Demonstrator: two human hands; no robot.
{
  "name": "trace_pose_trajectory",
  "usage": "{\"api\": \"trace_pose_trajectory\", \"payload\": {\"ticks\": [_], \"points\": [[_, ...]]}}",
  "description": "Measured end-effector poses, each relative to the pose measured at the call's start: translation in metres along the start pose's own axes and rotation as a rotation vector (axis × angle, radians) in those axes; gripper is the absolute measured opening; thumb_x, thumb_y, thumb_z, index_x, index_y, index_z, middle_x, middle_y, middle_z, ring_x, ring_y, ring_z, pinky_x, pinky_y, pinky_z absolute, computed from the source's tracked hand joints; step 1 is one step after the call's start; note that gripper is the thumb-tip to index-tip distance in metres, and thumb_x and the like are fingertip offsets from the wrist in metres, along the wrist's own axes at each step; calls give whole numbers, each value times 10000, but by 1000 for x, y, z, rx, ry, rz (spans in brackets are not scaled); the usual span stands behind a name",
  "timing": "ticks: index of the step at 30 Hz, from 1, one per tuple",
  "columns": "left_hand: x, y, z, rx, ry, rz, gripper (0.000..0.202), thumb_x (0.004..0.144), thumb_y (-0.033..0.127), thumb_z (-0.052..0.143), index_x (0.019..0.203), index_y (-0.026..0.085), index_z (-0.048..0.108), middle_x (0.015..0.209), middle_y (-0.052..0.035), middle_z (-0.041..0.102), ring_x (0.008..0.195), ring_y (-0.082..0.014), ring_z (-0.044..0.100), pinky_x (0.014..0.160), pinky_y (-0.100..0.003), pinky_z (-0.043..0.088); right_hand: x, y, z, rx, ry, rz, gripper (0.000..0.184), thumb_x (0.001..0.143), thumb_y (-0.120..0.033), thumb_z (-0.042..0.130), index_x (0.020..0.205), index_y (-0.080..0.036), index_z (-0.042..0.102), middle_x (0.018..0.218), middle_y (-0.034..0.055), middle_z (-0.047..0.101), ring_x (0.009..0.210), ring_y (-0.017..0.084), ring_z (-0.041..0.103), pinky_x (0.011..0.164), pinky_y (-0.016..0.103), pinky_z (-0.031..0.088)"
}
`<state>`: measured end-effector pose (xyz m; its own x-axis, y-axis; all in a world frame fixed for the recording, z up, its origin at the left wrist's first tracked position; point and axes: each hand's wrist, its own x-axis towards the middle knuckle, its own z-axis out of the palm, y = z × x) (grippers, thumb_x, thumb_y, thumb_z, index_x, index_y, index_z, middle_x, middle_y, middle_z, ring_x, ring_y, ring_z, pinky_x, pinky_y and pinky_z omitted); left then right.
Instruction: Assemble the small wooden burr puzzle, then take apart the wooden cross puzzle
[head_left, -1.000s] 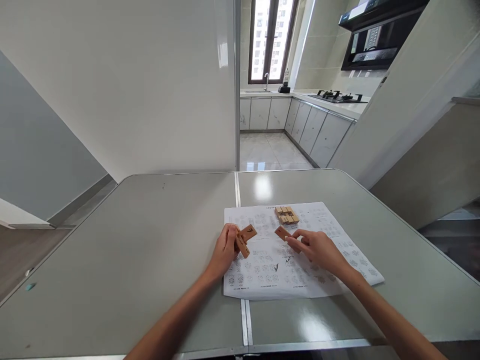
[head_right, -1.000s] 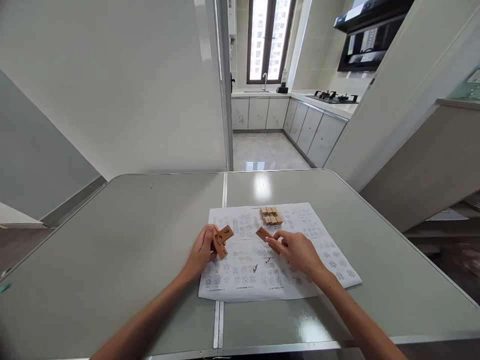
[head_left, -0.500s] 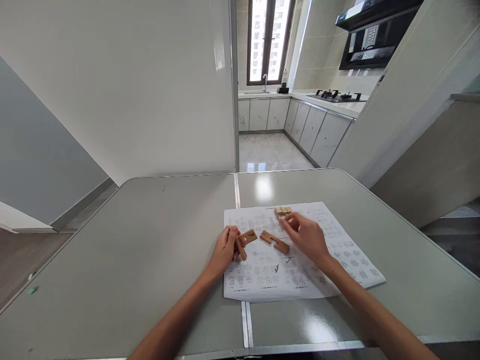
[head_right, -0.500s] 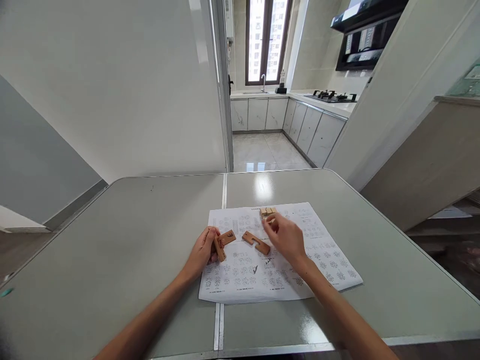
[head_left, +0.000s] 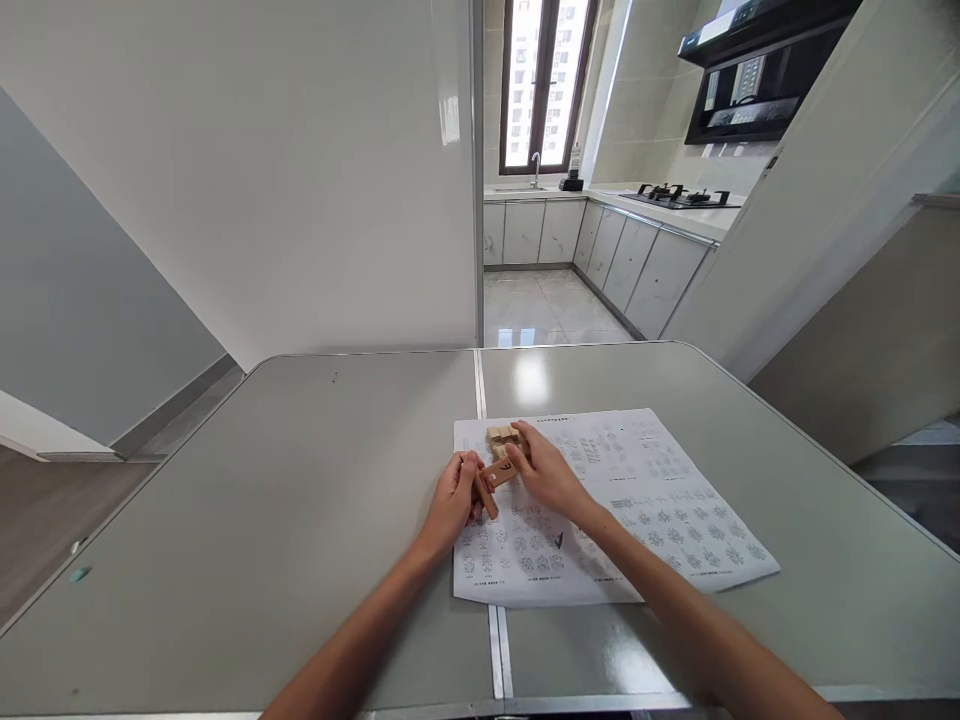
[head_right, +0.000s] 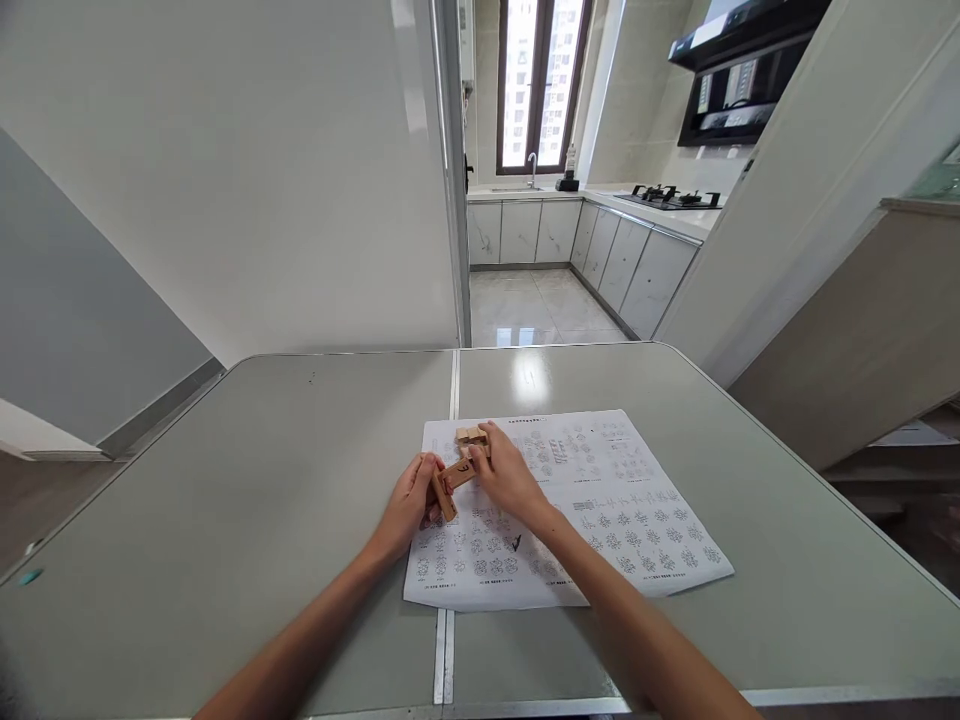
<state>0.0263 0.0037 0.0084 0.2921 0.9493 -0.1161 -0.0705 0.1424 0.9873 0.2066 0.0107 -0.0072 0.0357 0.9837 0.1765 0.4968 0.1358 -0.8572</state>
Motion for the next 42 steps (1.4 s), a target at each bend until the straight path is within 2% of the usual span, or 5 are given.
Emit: {"api": "trace_pose_trajectory", "payload": {"ticks": [4, 12, 24, 33, 42], "points": [[-1, -1, 0, 4, 8, 16, 513, 911, 728, 526, 926, 216, 494, 654, 55, 593, 398, -66, 436, 383, -191, 316, -6, -27, -1, 91, 100, -38, 462, 1067, -556, 355, 1232, -223, 630, 1334, 125, 679, 1277, 283, 606, 1092, 469, 455], [-1, -4, -3, 46, 0, 43, 520, 939, 735, 476, 910, 216, 488, 607, 69, 544, 403, -75, 431, 406, -198, 331, -20, -45, -15, 63, -228, -76, 418, 1007, -583, 529, 809, -228, 625, 646, -11, 613, 571, 156, 518, 573, 288, 398], [-4, -1, 6, 326, -32, 122, 478, 1016, 671, 353, 868, 226, 446, 672, 34, 581, 534, -121, 537, 531, -238, 423, -32, -25, -42, 240, -303, 4, 430, 1005, -600, 533, 800, -227, 596, 598, -39, 552, 556, 134, 462, 571, 272, 372], [-6, 10, -6, 218, 38, 199, 464, 1041, 645, 298, 832, 242, 389, 614, 76, 470, 483, -104, 451, 503, -234, 394, -36, -43, -40, 233, -158, 13, 497, 971, -684, 530, 795, -224, 595, 612, -22, 564, 552, 138, 464, 544, 268, 376], [0, 11, -20, 665, 44, 211, 363, 1037, 564, 393, 856, 251, 416, 581, 68, 508, 534, -162, 525, 582, -279, 370, -50, 16, -85, -161, 75, 190, 519, 984, -687, 466, 752, -238, 585, 657, 2, 637, 588, 170, 526, 587, 284, 391]]}}
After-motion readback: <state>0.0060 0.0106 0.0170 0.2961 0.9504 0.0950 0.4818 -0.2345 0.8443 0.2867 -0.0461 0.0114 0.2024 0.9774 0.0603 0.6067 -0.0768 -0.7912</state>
